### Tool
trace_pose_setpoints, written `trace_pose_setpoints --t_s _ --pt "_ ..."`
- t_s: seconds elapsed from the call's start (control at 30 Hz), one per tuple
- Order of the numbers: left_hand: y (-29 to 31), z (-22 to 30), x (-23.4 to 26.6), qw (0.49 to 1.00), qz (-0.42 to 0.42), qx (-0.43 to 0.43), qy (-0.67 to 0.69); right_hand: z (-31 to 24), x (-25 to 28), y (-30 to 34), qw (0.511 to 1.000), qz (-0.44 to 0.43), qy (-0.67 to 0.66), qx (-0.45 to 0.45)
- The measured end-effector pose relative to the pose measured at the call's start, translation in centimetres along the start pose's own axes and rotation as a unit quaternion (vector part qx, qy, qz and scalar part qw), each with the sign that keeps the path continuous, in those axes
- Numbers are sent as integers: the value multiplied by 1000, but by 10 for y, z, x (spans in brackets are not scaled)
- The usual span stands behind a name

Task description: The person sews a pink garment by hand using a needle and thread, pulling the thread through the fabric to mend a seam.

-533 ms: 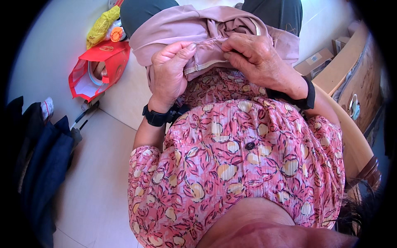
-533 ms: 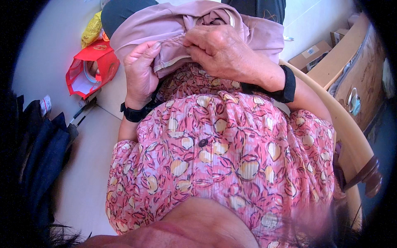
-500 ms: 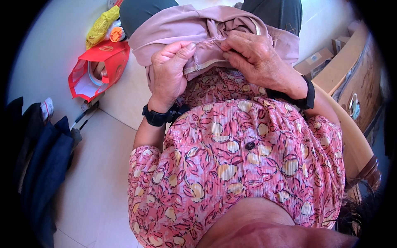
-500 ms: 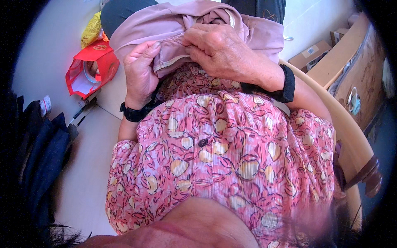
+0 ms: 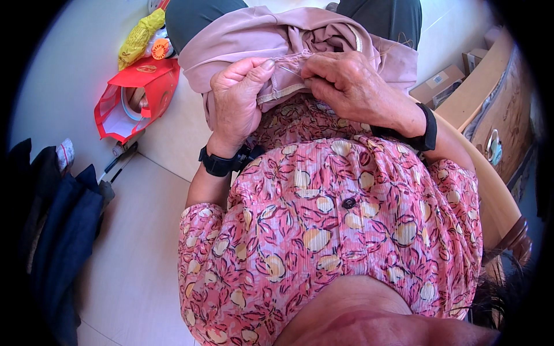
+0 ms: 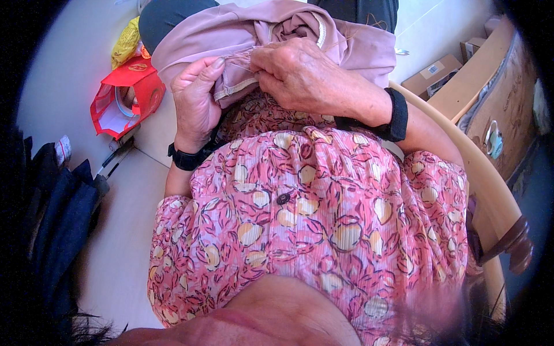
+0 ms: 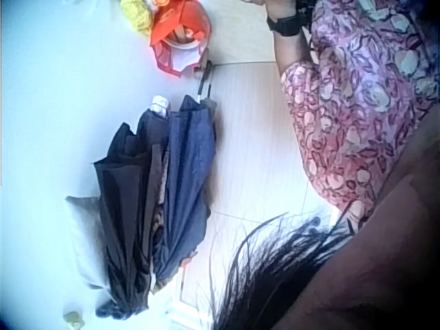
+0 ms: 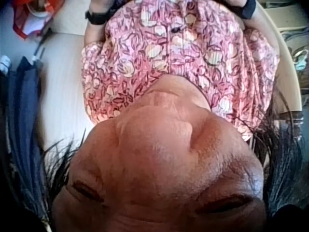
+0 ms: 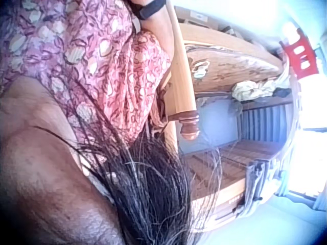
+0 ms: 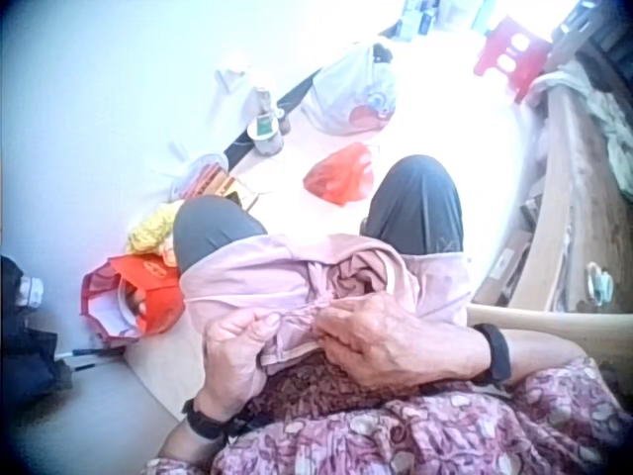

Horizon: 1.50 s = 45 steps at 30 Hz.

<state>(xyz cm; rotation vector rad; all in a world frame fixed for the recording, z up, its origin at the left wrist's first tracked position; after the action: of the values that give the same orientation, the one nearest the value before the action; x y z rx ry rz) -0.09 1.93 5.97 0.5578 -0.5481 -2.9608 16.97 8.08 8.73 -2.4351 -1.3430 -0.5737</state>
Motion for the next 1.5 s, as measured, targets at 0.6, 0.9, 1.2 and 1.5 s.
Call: trace_pose_setpoints --t_s 0.6,0.9,1.2,1.5 --pt "1 3 -3 998 14 -25 -47 5 -4 -1 1000 5 -2 -18" --pt "1 2 -2 996 11 -38 -84 4 -3 -2 998 -1 -17 -54" --pt "5 18 -14 910 24 -179 -373 5 -2 -3 997 -7 -15 -79" --pt "4 23 -18 825 -14 -323 -462 1 -3 -12 998 52 -25 -37"
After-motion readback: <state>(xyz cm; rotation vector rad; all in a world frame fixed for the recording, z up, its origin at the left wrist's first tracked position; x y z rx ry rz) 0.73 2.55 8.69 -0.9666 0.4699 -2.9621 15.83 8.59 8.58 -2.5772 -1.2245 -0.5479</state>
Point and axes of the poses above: each hand's wrist, its own y-axis away from the middle knuckle, its own x-axis out of the back of the hand, z = x × y, the point moved 3 cm from there along -y, towards the middle knuckle, and after that the axes turned 7 degrees about -z, right-handed, at the moved point
